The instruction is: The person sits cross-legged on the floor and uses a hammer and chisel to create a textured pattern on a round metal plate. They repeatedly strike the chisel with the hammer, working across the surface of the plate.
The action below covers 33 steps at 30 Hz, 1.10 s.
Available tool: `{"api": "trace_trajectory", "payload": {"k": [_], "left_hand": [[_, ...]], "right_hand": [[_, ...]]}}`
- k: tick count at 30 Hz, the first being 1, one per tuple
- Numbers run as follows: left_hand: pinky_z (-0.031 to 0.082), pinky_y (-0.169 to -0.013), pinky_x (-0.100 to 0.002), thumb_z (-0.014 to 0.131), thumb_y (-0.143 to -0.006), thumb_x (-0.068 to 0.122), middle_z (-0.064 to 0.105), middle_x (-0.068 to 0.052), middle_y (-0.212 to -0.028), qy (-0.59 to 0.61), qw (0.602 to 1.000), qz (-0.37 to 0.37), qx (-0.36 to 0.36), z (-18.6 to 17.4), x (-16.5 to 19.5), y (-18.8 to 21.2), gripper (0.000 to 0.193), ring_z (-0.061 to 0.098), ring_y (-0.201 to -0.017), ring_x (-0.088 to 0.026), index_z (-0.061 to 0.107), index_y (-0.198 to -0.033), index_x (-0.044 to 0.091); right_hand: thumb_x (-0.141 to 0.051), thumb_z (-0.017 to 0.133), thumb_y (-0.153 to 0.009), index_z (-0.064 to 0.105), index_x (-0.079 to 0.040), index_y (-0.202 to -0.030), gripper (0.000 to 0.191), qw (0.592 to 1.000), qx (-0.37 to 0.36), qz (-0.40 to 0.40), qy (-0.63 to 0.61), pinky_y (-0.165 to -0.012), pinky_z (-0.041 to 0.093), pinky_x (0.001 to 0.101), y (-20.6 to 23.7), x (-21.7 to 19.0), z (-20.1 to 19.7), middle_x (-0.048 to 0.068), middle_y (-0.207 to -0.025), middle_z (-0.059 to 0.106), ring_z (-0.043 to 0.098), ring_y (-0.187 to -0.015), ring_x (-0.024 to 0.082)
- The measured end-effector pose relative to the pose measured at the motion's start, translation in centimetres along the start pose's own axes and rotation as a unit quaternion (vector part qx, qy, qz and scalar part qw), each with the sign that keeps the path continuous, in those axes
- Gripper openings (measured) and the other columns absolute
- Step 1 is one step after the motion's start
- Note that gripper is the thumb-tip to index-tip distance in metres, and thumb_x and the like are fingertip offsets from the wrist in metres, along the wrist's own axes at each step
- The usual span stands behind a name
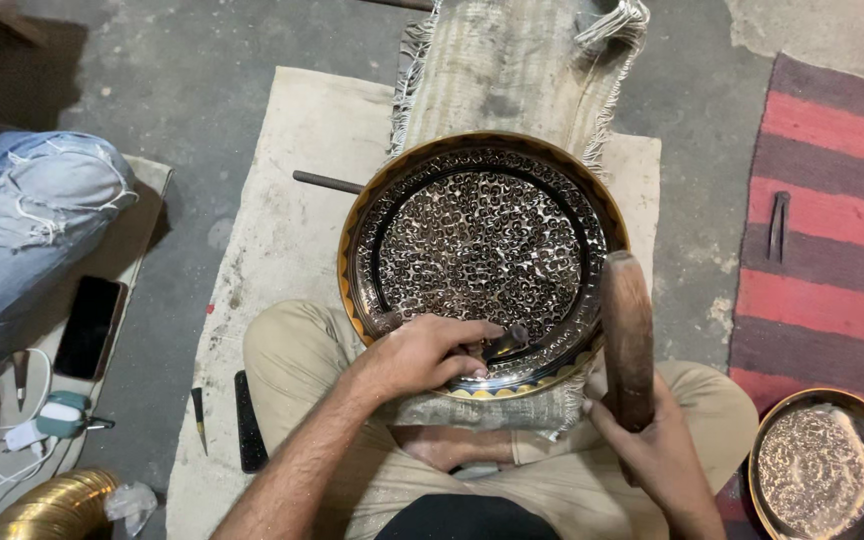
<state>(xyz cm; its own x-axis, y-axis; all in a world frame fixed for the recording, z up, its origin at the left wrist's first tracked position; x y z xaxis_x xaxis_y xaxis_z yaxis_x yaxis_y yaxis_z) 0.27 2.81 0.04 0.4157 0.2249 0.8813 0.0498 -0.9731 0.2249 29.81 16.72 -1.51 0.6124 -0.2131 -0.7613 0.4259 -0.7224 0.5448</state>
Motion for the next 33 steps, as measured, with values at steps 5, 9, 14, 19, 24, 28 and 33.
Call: {"api": "trace_trajectory", "payload": {"k": [5,9,14,19,24,28,33], "left_hand": [[0.062,-0.087,-0.038,0.075,-0.089,0.029,0.078,-0.014,-0.111,-0.008,0.999,0.032,0.015,-0.1,0.1,0.1,0.05,0.077,-0.097,-0.025,0.065,-0.136,0.016],[0.061,-0.087,-0.037,0.073,-0.089,0.03,0.078,-0.012,-0.112,0.004,1.0,-0.001,-0.002,-0.1,0.1,0.1,0.048,0.078,-0.097,-0.024,0.066,-0.134,0.016],[0.062,-0.088,-0.038,0.074,-0.088,0.029,0.077,-0.013,-0.113,-0.001,1.0,0.025,0.012,0.0,0.1,0.2,0.047,0.077,-0.099,-0.026,0.067,-0.133,0.015],[0.061,-0.089,-0.039,0.074,-0.088,0.028,0.077,-0.013,-0.115,-0.009,0.999,0.031,0.007,0.1,-0.2,0.0,0.048,0.077,-0.1,-0.026,0.067,-0.133,0.016],[0.06,-0.091,-0.04,0.074,-0.09,0.026,0.076,-0.014,-0.12,-0.007,0.997,0.078,0.02,0.1,-0.5,0.1,0.047,0.075,-0.105,-0.028,0.066,-0.134,0.013],[0.06,-0.093,-0.038,0.072,-0.089,0.027,0.076,-0.011,-0.118,-0.006,1.0,0.013,-0.005,0.4,-0.6,0.0,0.048,0.076,-0.103,-0.025,0.067,-0.135,0.018],[0.059,-0.096,-0.039,0.073,-0.089,0.026,0.075,-0.011,-0.123,-0.011,0.998,0.057,0.009,0.2,-0.6,0.0,0.046,0.075,-0.108,-0.026,0.067,-0.134,0.017]], "right_hand": [[-0.011,0.08,-0.084,0.065,-0.007,-0.117,0.037,0.974,0.006,-0.208,0.094,-0.07,0.055,0.0386,0.1,-0.6,0.8,0.015,-0.09,0.07,0.067,-0.079,0.032],[-0.013,0.08,-0.076,0.066,-0.01,-0.122,0.047,0.953,0.05,-0.16,0.252,-0.069,0.057,0.0338,0.2,-0.3,1.1,0.009,-0.087,0.075,0.073,-0.078,0.019],[-0.016,0.082,-0.082,0.063,-0.013,-0.128,0.049,0.965,0.05,-0.097,0.239,-0.077,0.056,0.035,0.8,0.1,0.2,0.013,-0.094,0.074,0.071,-0.087,0.025],[-0.011,0.079,-0.08,0.062,-0.007,-0.122,0.045,0.972,0.035,-0.172,0.158,-0.079,0.056,0.0359,1.0,0.8,-0.8,0.014,-0.096,0.075,0.071,-0.09,0.022],[-0.006,0.077,-0.08,0.061,-0.005,-0.124,0.047,0.984,0.028,-0.137,0.108,-0.081,0.058,0.0338,1.0,1.9,-0.9,0.014,-0.094,0.078,0.074,-0.088,0.021],[-0.007,0.076,-0.077,0.06,-0.005,-0.125,0.05,0.98,0.027,-0.153,0.125,-0.082,0.058,0.0321,1.2,2.2,-0.7,0.012,-0.097,0.077,0.077,-0.091,0.017],[-0.007,0.078,-0.074,0.06,-0.006,-0.126,0.055,0.972,0.064,-0.159,0.16,-0.081,0.056,0.0333,1.4,2.0,-0.2,0.012,-0.096,0.077,0.075,-0.091,0.017]]}}
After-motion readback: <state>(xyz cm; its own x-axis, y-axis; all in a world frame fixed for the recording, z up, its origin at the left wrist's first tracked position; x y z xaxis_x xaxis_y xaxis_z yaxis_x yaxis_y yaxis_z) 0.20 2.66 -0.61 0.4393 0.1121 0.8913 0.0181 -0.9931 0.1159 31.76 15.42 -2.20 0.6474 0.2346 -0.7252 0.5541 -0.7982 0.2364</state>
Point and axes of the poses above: each hand's wrist, its own y-axis away from the middle knuckle, its own z-axis out of the palm, x = y × z, the point moved 1 cm from there along -y, towards the middle knuckle
